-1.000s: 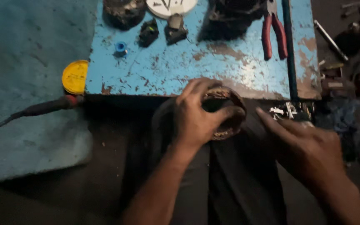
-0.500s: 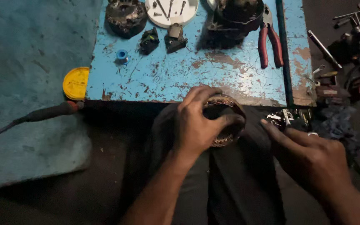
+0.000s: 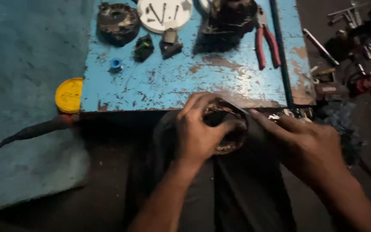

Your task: The person uses a flat metal tool to scrape and clean the inner surface of a circular mechanical component. They rotate the part and continue scraping different sections while seated on the floor.

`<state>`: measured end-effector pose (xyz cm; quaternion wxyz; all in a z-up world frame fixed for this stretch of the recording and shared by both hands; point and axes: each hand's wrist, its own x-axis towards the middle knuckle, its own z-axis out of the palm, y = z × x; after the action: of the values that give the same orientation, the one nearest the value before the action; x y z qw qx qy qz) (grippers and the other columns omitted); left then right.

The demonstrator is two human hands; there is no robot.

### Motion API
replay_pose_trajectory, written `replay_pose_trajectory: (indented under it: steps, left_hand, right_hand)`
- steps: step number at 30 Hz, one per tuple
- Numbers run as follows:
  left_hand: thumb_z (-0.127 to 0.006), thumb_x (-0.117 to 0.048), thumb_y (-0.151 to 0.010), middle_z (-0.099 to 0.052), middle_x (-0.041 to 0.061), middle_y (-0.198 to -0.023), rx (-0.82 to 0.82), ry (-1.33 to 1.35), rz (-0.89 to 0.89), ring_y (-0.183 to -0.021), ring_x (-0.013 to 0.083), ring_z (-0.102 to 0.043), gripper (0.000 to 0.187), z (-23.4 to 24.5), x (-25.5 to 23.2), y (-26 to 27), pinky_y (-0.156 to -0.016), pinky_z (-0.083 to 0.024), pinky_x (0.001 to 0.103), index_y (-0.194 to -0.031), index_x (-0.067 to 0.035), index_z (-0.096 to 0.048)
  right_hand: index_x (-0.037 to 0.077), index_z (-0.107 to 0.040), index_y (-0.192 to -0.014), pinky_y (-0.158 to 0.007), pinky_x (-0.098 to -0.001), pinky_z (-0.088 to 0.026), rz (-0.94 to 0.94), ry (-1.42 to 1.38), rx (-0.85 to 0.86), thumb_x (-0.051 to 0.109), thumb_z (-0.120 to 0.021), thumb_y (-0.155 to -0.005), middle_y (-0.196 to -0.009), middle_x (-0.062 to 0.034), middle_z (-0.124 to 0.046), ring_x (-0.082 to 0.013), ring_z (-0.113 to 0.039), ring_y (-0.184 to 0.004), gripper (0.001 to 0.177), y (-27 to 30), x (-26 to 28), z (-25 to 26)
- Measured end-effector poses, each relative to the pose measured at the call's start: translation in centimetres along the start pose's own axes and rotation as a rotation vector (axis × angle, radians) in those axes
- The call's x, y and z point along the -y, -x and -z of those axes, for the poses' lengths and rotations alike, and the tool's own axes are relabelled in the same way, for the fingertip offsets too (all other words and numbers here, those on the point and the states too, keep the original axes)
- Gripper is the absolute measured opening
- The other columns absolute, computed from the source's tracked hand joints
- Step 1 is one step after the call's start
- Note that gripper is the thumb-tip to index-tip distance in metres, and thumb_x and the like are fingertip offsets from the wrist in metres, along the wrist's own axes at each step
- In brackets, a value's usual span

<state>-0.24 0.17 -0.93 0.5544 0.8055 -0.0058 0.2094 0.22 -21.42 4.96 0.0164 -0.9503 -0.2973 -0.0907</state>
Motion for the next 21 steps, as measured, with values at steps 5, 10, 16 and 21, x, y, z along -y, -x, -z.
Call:
replay_pose_trajectory:
  steps: [5,10,16,21]
  left_hand:
    - [-0.097,-0.026,-0.062,-0.073,0.014,-0.114,0.006,-0.036,0.003,-0.103,0.0259,-0.075,0.061,0.3,-0.2,-0.3,-0.091,-0.061,0.035,-0.111,0.002,-0.073]
    - [-0.097,-0.032,-0.064,-0.073,0.013,-0.115,-0.02,-0.016,-0.062,-0.107,0.0264,-0.074,0.062,-0.1,-0.1,-0.5,-0.096,-0.061,0.035,-0.112,0.0,-0.073]
    - [-0.096,-0.031,-0.066,-0.073,0.013,-0.114,-0.003,-0.034,-0.049,-0.106,0.0279,-0.074,0.059,0.0,0.0,-0.2,-0.093,-0.06,0.036,-0.11,0.0,-0.073]
    - [-0.094,-0.027,-0.068,-0.073,0.013,-0.113,-0.01,0.013,-0.005,-0.104,0.0274,-0.075,0.055,0.2,-0.5,-0.2,-0.091,-0.061,0.035,-0.11,0.0,-0.073]
  right_hand:
    - [0.026,-0.063,-0.14,-0.052,-0.0365,-0.053,-0.09,-0.097,-0.046,0.021,-0.077,-0.082,-0.094,-0.0031,-0.076,-0.0227,-0.069,-0.062,0.06,-0.3,-0.4,-1.6]
    - [0.017,-0.062,-0.142,-0.066,-0.0353,-0.058,-0.106,-0.297,-0.214,0.011,-0.073,-0.085,-0.102,-0.0086,-0.075,-0.0236,-0.074,-0.078,0.058,5.0,-0.8,-3.8]
    - [0.018,-0.065,-0.138,-0.063,-0.0374,-0.057,-0.22,-0.433,-0.129,0.008,-0.075,-0.076,-0.086,-0.0081,-0.073,-0.0233,-0.072,-0.066,0.064,7.4,0.2,-5.5]
    - [0.016,-0.065,-0.139,-0.065,-0.0381,-0.057,-0.194,-0.418,-0.178,0.007,-0.074,-0.074,-0.096,-0.0136,-0.074,-0.0261,-0.072,-0.071,0.067,6.9,1.3,-5.1]
